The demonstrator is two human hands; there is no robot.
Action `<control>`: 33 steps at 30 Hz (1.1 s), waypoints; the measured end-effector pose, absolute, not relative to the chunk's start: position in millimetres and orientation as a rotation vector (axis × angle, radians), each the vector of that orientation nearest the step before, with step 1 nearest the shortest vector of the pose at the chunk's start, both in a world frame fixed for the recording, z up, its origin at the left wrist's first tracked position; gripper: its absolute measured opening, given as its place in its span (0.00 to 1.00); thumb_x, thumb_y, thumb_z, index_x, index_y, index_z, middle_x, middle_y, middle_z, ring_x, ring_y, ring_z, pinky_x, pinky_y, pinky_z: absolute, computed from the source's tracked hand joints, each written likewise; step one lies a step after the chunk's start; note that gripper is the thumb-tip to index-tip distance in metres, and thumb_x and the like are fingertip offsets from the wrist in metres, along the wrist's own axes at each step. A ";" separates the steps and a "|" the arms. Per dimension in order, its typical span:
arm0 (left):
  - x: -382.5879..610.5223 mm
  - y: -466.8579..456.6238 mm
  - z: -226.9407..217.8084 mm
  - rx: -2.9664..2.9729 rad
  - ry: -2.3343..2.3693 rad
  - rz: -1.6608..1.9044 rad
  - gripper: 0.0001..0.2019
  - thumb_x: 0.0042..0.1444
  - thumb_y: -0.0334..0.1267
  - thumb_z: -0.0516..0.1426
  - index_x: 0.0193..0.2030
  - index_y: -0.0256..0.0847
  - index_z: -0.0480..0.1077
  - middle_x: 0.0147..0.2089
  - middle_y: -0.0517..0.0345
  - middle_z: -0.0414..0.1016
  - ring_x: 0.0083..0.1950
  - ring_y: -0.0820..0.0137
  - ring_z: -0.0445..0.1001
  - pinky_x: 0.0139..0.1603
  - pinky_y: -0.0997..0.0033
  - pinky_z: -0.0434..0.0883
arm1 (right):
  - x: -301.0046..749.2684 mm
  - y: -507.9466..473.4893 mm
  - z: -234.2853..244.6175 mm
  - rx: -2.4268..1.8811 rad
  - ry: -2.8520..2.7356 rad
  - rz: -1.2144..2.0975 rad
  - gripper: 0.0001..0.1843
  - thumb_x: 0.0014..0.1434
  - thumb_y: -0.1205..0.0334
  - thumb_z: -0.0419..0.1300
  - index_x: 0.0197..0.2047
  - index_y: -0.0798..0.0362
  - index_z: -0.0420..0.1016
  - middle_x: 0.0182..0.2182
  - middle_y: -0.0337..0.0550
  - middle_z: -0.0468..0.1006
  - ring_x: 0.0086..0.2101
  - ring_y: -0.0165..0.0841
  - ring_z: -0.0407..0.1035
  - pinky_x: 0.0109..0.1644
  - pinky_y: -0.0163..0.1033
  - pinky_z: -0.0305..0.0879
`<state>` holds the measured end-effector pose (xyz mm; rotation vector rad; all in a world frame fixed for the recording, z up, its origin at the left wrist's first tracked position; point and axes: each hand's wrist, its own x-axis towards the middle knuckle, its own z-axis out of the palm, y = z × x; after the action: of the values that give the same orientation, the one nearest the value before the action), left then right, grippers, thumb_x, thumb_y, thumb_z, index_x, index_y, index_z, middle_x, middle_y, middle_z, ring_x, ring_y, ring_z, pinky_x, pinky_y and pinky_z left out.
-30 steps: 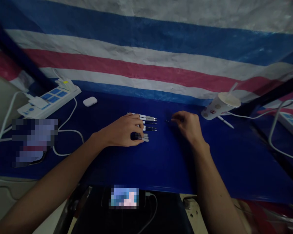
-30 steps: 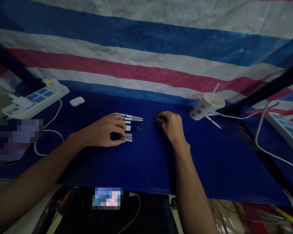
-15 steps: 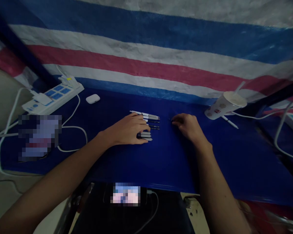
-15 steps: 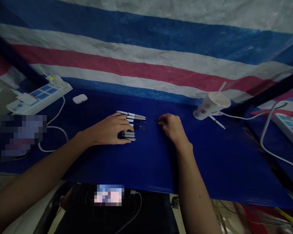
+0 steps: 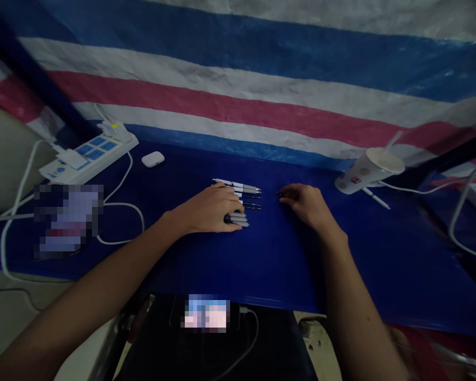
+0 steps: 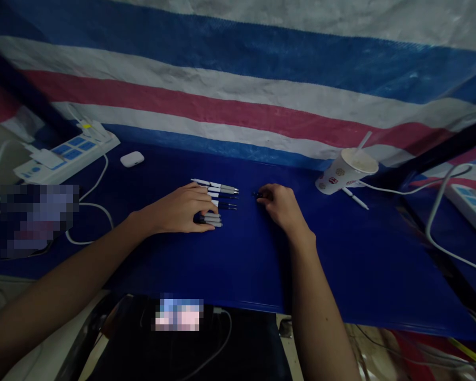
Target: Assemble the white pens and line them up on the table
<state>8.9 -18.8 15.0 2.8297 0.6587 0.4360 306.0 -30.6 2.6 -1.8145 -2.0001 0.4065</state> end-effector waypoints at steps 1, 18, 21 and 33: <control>8.9 -18.8 15.4 2.821 0.649 0.448 0.14 0.60 0.51 0.60 0.45 0.44 0.78 0.34 0.60 0.77 0.42 0.67 0.73 0.52 0.63 0.61 | 305.9 -30.7 2.8 -1.812 -1.999 0.408 0.12 0.57 0.67 0.65 0.46 0.53 0.80 0.36 0.42 0.82 0.35 0.34 0.75 0.41 0.38 0.67; 3.7 -14.5 18.0 2.736 0.707 0.696 0.14 0.68 0.49 0.54 0.44 0.43 0.76 0.36 0.59 0.79 0.40 0.69 0.73 0.49 0.64 0.62 | 307.9 -28.9 -0.6 -1.807 -2.011 0.442 0.14 0.58 0.67 0.65 0.48 0.52 0.79 0.36 0.40 0.82 0.35 0.32 0.74 0.42 0.38 0.67; 3.7 -13.6 15.6 2.735 0.716 0.718 0.14 0.69 0.48 0.53 0.44 0.43 0.76 0.37 0.59 0.79 0.41 0.70 0.73 0.49 0.64 0.63 | 307.3 -29.4 0.1 -1.801 -2.017 0.436 0.13 0.58 0.67 0.64 0.47 0.52 0.79 0.36 0.41 0.82 0.34 0.32 0.74 0.41 0.38 0.66; 2.9 -9.9 11.7 2.729 0.752 0.759 0.13 0.69 0.46 0.53 0.43 0.44 0.76 0.38 0.60 0.79 0.40 0.71 0.73 0.45 0.65 0.63 | 307.6 -30.2 -0.3 -1.769 -2.028 0.420 0.13 0.57 0.67 0.64 0.47 0.53 0.79 0.35 0.42 0.81 0.33 0.33 0.73 0.39 0.38 0.66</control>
<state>2.9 -9.9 11.7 2.7295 0.7517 0.7585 307.6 -30.2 -0.3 -1.7685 -2.0278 0.4200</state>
